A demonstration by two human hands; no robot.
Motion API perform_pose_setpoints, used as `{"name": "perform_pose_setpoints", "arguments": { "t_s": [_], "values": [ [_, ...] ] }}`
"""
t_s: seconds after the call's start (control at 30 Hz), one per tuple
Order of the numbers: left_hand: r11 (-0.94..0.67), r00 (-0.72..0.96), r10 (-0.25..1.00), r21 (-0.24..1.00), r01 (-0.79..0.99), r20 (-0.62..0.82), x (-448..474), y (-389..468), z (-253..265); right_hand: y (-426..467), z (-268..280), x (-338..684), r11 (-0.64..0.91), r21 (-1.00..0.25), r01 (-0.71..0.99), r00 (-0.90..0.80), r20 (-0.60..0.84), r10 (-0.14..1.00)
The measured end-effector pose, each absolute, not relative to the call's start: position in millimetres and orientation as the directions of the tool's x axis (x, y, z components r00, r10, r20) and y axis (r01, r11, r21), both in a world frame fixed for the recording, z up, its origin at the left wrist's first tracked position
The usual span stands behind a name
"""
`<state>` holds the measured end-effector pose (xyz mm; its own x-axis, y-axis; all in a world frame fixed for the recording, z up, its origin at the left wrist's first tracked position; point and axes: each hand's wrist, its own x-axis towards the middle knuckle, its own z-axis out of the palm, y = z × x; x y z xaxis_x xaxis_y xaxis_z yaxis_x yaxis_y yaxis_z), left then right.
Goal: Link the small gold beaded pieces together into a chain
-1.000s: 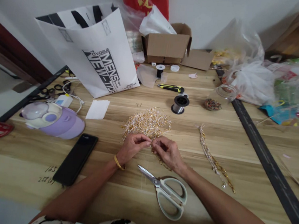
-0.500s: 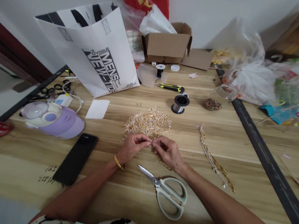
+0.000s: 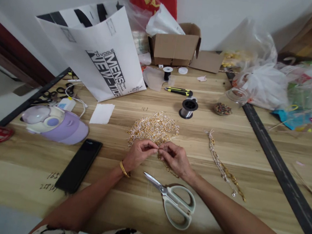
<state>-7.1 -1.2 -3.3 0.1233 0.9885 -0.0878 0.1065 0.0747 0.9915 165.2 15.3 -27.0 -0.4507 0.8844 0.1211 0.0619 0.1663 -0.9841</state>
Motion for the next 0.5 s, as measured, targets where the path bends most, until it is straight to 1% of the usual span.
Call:
{"name": "perform_pose_setpoints", "arguments": {
  "t_s": [0.2, 0.5],
  "values": [
    [0.087, 0.111, 0.989, 0.991, 0.101, -0.098, -6.6, -1.0, -4.4, 14.9, -28.1, 165.2, 0.156, -0.987, 0.028, -0.454, 0.126, 0.882],
    [0.033, 0.109, 0.993, 0.99, 0.14, -0.049, -6.9, -1.6, -4.7, 14.9, -26.0, 165.3, 0.182, -0.983, 0.027, -0.474, 0.148, 0.868]
  ]
}}
